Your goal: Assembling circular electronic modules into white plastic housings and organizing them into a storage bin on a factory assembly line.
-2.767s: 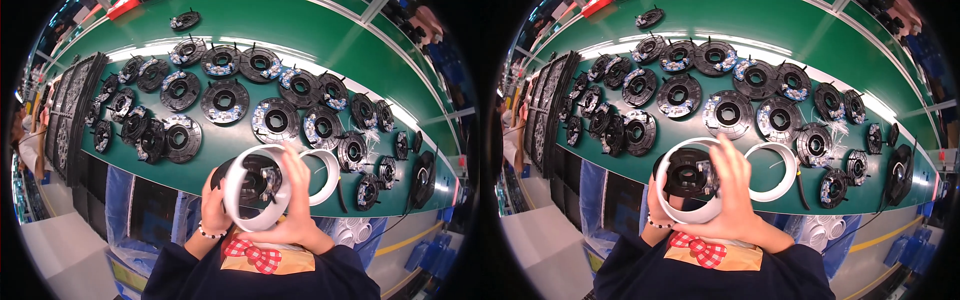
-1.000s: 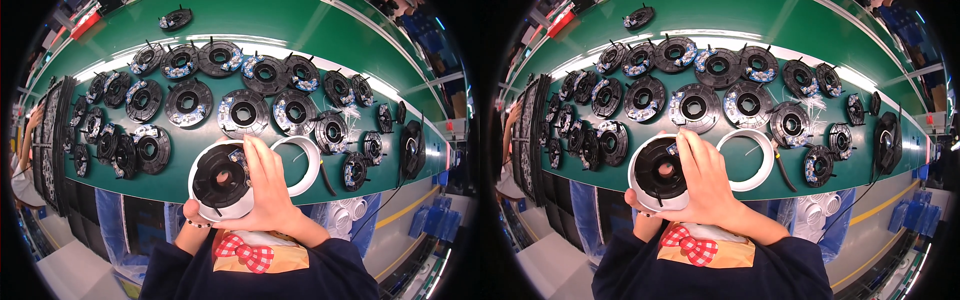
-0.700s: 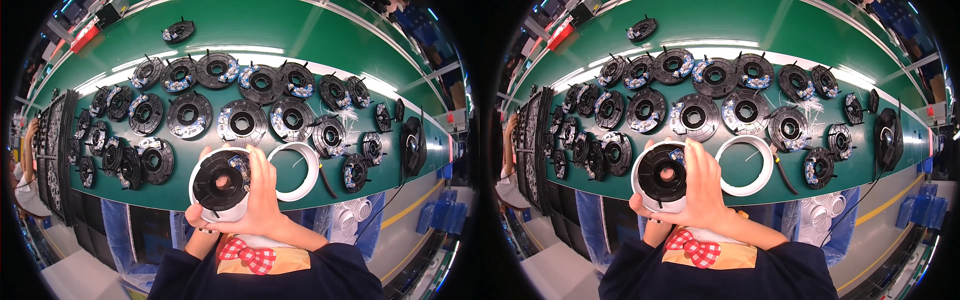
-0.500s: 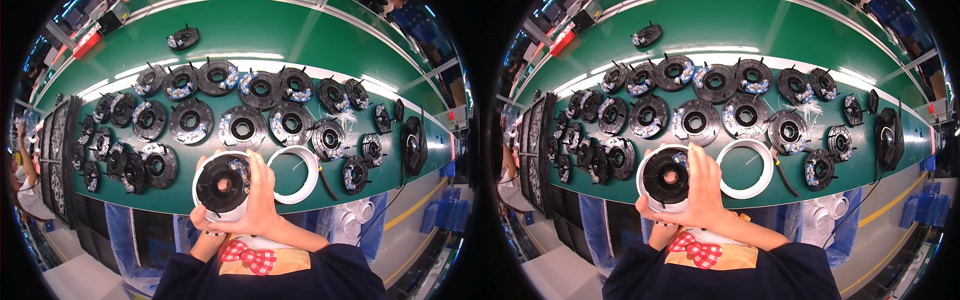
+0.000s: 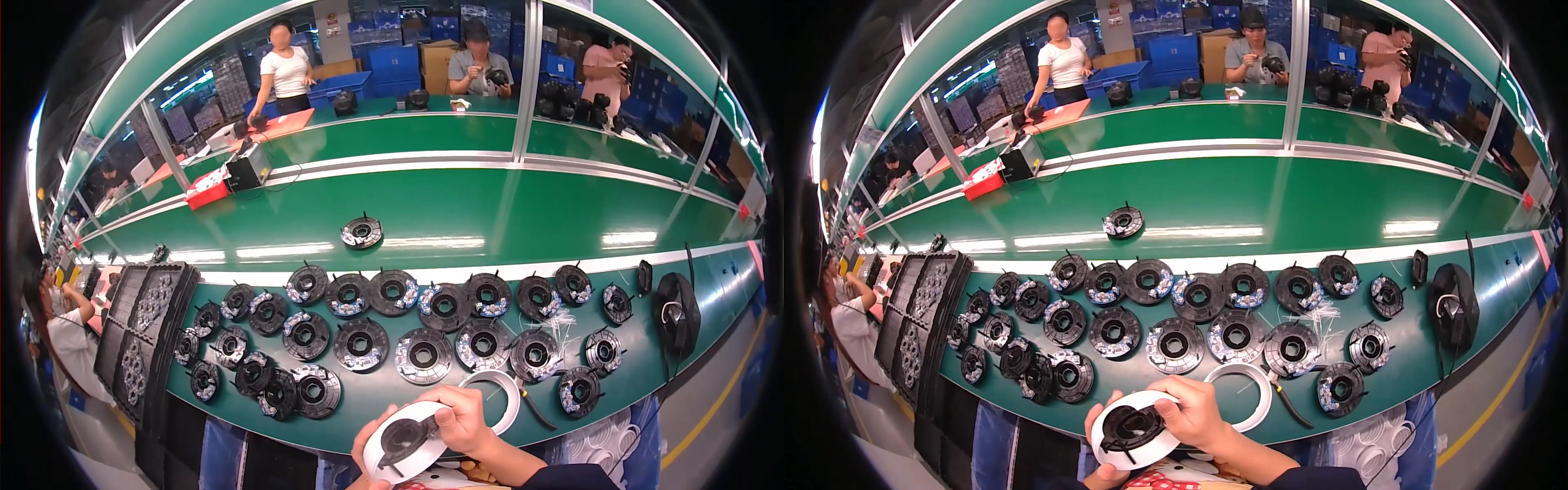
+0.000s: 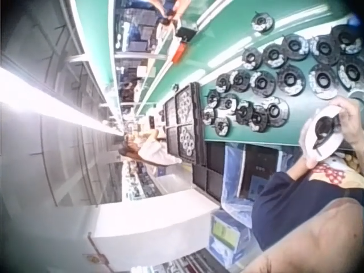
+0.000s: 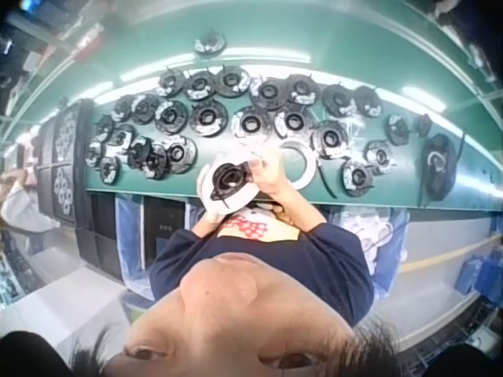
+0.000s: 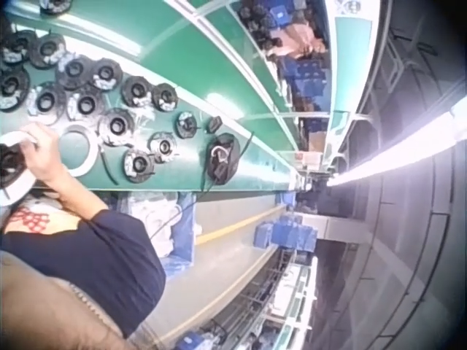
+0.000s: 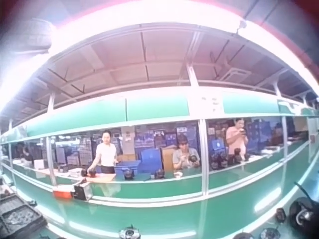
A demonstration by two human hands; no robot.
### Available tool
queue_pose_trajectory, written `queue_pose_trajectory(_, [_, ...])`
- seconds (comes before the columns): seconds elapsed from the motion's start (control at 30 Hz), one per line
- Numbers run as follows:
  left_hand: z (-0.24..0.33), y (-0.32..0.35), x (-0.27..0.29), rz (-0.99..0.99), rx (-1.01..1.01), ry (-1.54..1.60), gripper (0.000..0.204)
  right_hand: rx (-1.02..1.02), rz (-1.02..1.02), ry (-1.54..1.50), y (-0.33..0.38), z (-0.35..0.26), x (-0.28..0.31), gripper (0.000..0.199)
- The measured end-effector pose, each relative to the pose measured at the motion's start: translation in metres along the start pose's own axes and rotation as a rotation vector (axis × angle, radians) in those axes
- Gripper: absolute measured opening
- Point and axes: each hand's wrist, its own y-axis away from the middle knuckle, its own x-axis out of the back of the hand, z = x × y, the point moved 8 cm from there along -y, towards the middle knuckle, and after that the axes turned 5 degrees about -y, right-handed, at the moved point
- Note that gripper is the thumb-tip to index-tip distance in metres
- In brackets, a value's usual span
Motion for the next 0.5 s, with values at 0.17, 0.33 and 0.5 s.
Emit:
queue_pose_trajectory(0.17, [0.017, -0.022, 0.000, -0.075, -0.060, -0.493, 0.064, 0.024, 0.128, 0.185, -0.002, -0.010, 0.022, 0.029])
queue_pose_trajectory(0.33, [0.010, -0.032, 0.002, 0.084, 0.015, -0.538, 0.061, 0.134, 0.124, 0.382, -0.001, -0.002, 0.020, 0.026])
queue_pose_trajectory(0.5, [0.003, -0.038, -0.001, 0.087, 0.118, -0.481, 0.068, 0.084, 0.085, 0.259, -0.012, -0.003, 0.026, 0.022])
